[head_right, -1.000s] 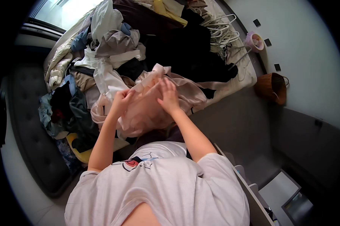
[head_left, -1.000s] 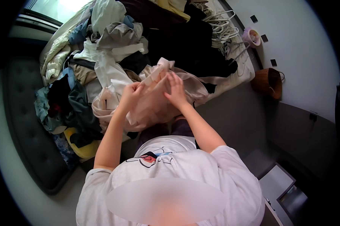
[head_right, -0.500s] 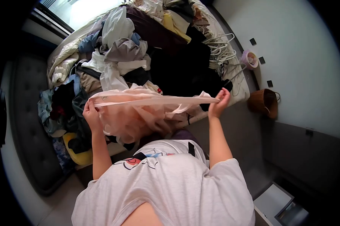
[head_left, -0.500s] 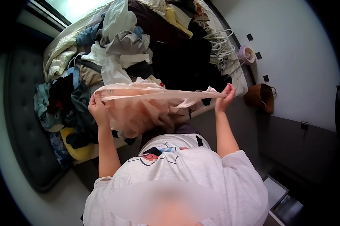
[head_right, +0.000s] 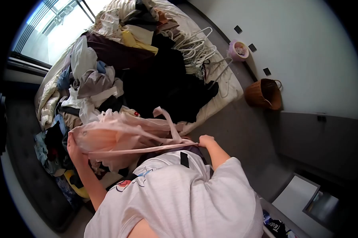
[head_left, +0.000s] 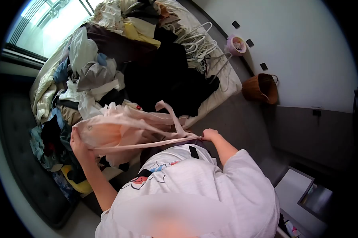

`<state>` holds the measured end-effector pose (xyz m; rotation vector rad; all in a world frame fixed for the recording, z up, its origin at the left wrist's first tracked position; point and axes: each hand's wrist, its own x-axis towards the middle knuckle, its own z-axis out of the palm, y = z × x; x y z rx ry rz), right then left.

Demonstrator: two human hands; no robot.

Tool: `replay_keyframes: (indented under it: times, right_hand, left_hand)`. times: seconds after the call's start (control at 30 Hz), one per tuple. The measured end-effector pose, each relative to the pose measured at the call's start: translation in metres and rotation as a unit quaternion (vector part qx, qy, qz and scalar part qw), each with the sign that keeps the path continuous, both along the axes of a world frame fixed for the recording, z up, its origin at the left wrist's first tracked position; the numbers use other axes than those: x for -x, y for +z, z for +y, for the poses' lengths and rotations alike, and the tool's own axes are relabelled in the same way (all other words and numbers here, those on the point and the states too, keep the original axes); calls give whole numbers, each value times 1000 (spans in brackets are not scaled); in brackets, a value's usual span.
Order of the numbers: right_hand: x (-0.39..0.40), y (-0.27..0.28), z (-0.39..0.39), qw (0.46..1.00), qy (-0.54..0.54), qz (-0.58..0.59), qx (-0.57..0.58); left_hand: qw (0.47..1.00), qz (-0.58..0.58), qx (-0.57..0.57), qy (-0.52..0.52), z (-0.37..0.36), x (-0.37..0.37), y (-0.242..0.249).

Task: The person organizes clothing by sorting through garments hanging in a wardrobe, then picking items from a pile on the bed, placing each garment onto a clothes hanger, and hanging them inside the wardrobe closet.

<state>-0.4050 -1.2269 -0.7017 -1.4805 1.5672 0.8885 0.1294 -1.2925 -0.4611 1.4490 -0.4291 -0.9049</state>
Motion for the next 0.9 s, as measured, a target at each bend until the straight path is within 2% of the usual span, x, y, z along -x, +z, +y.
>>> replay_keyframes:
  times: [0.03, 0.07, 0.17, 0.2, 0.27, 0.3, 0.33, 0.37, 0.4, 0.43, 0.47, 0.5, 0.57, 0.6, 0.7, 0.73, 0.77, 0.83, 0.87, 0.9]
  right_hand:
    - [17, -6, -9, 999, -11, 30, 21]
    - [37, -13, -19, 997, -21, 59, 41]
    - [108, -50, -59, 991, -19, 119, -56]
    - [120, -45, -82, 987, -14, 138, -84]
    - [142, -44, -136, 980, -19, 150, -133]
    - [153, -60, -157, 983, -66, 109, -130]
    - [174, -135, -168, 992, -30, 46, -115]
    - [179, -200, -186, 998, -32, -14, -45]
    - [169, -164, -219, 972, -94, -149, 154]
    - [164, -172, -244, 923, -266, -201, 191]
    - [158, -187, -268, 892, -329, -183, 251]
    - [153, -202, -288, 853, -389, -164, 307]
    - [144, -211, -321, 817, -486, -125, 284]
    - [141, -217, -336, 800, -529, -126, 253]
    - [135, -251, -359, 713, -652, -150, 211]
    - [142, -284, -358, 692, -663, -191, 213]
    - [149, -319, -357, 621, -714, -262, 188]
    - [151, -241, -363, 560, -741, -363, 76]
    - [147, -229, -360, 544, -760, -339, 106]
    - [142, -220, -358, 527, -778, -314, 136]
  left_hand:
    - [1000, 5, -3, -20, -4, 19, 17]
    - [1000, -11, 2, 2, -9, 36, 35]
    - [998, -54, -11, 24, -30, 94, 99]
    - [996, -84, -25, 9, -34, 101, 106]
    - [961, -199, -98, -167, -59, 137, 115]
    - [925, -250, -134, -254, -72, 155, 115]
    - [916, -215, -183, -286, -88, 177, 109]
    - [874, -256, -227, -345, -98, 184, 98]
    - [833, -319, -273, -361, -101, 180, 77]
    - [786, -379, -316, -373, -100, 174, 56]
    - [681, -529, -313, -398, -105, 175, 43]
    - [656, -557, -329, -389, -107, 175, 31]
    - [602, -612, -361, -366, -104, 168, 10]
    - [595, -652, -318, -346, -96, 156, -2]
    - [677, -666, -252, -186, -99, 174, -10]
    - [689, -661, -266, -132, -87, 158, -17]
    - [736, -598, -300, -105, -76, 142, -21]
    - [815, -458, -352, -46, -55, 109, -28]
    - [925, -238, -297, -5, -41, 95, -35]
    - [949, -174, -260, 36, -42, 99, -37]
